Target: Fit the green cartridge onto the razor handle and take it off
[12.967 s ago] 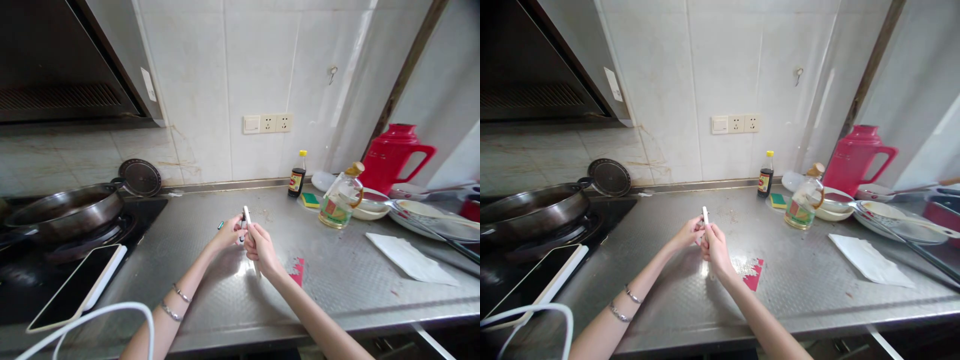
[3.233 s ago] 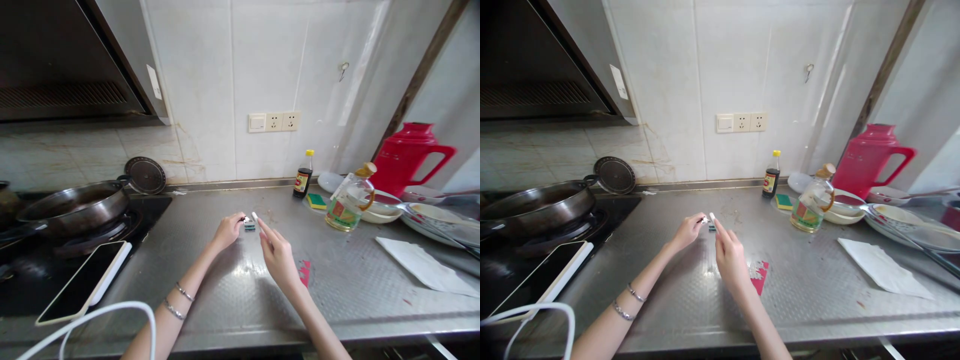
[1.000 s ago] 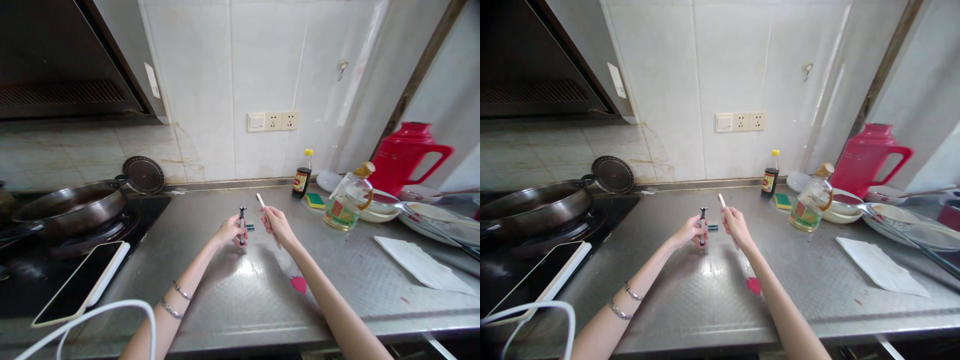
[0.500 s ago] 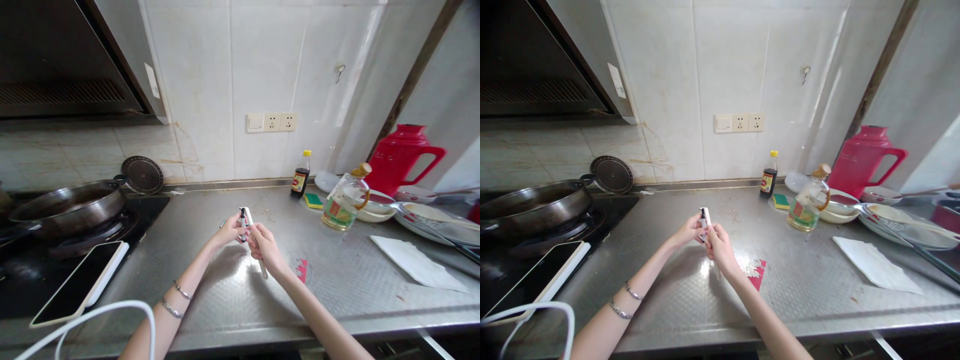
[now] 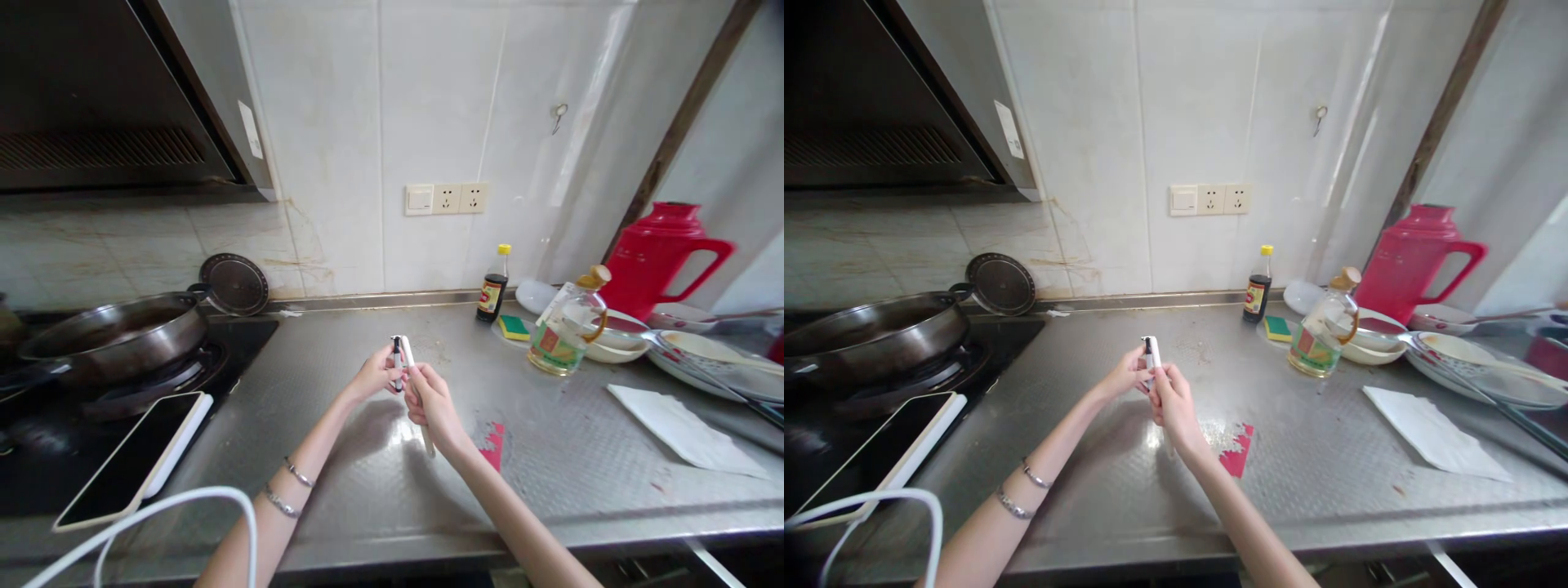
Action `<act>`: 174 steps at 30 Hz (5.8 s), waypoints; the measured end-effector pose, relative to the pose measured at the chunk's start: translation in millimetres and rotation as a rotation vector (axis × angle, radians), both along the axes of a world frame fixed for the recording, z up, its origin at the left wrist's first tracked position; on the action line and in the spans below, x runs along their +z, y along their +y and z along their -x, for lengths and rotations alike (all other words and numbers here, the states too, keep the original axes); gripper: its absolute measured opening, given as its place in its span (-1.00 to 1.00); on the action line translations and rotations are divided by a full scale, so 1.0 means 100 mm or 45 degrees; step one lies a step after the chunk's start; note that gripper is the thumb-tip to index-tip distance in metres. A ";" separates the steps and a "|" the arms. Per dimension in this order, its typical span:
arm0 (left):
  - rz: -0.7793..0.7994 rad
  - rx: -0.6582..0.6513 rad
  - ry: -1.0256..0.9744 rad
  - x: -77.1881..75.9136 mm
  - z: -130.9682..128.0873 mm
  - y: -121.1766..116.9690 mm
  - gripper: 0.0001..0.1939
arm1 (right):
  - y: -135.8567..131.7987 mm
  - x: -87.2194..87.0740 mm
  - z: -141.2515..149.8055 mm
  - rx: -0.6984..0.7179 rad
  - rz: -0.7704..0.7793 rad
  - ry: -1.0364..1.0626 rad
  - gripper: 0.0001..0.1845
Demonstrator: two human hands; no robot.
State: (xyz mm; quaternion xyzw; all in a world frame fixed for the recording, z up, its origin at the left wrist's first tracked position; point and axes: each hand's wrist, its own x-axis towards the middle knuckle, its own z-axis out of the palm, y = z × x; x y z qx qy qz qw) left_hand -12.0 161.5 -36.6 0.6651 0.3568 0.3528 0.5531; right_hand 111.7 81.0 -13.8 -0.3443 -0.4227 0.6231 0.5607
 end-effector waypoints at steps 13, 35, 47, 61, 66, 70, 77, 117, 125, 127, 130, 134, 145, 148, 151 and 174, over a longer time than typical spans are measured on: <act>-0.033 0.050 -0.019 0.07 -0.01 -0.03 -0.68 | -0.13 -0.10 0.07 -0.026 -0.066 -0.127 -0.63; -0.427 0.105 0.180 -0.05 -0.06 0.01 -0.89 | -0.16 -0.15 -0.11 -0.312 -0.307 -0.518 -0.45; 0.063 -0.007 0.057 0.12 -0.09 -0.13 -0.73 | 0.07 -0.02 -0.38 -0.513 -0.467 -0.731 -0.48; 0.389 -0.167 -0.223 0.24 -0.09 -0.20 -0.67 | 0.40 0.15 -0.63 -0.240 -0.763 -1.179 -0.57; 0.434 -0.176 -0.244 0.25 -0.07 -0.18 -0.66 | 0.57 0.30 -0.72 -0.179 -0.817 -1.287 -0.57; 0.447 -0.180 -0.259 0.26 -0.06 -0.17 -0.65 | 0.65 0.38 -0.72 -0.212 -0.841 -1.256 -0.57; 0.440 -0.190 -0.232 0.25 -0.06 -0.18 -0.65 | 0.71 0.42 -0.71 -0.088 -0.849 -1.234 -0.56; 0.240 -0.146 -0.268 0.43 0.14 -0.14 -0.68 | 0.70 -0.38 -0.68 0.157 -0.818 -1.477 -0.81; 0.227 -0.164 -0.268 0.43 0.12 -0.16 -0.71 | 0.68 -0.48 -0.56 0.252 -0.939 -1.526 -0.81; 0.222 -0.169 -0.263 0.43 0.12 -0.15 -0.71 | 0.68 -0.49 -0.56 0.251 -0.928 -1.520 -0.81; 0.222 -0.177 -0.247 0.42 0.12 -0.15 -0.70 | 0.69 -0.52 -0.57 0.248 -0.914 -1.504 -0.80; 0.219 -0.180 -0.228 0.41 0.12 -0.15 -0.70 | 0.70 -0.53 -0.57 0.267 -0.882 -1.483 -0.80; 0.119 -0.034 -0.256 0.37 0.11 -0.12 -0.72 | 0.85 -0.41 -0.61 0.082 -0.859 -1.424 -0.77; 0.093 -0.006 -0.234 0.34 0.12 -0.09 -0.73 | 1.03 -0.31 -0.62 -0.024 -0.872 -1.503 -0.79; 0.077 0.014 -0.210 0.32 0.13 -0.07 -0.73 | 1.18 -0.27 -0.62 -0.030 -0.885 -1.653 -0.79; 0.058 0.067 -0.058 0.32 0.08 -0.10 -0.70 | 1.28 -0.45 -0.57 0.103 -0.880 -1.902 -0.76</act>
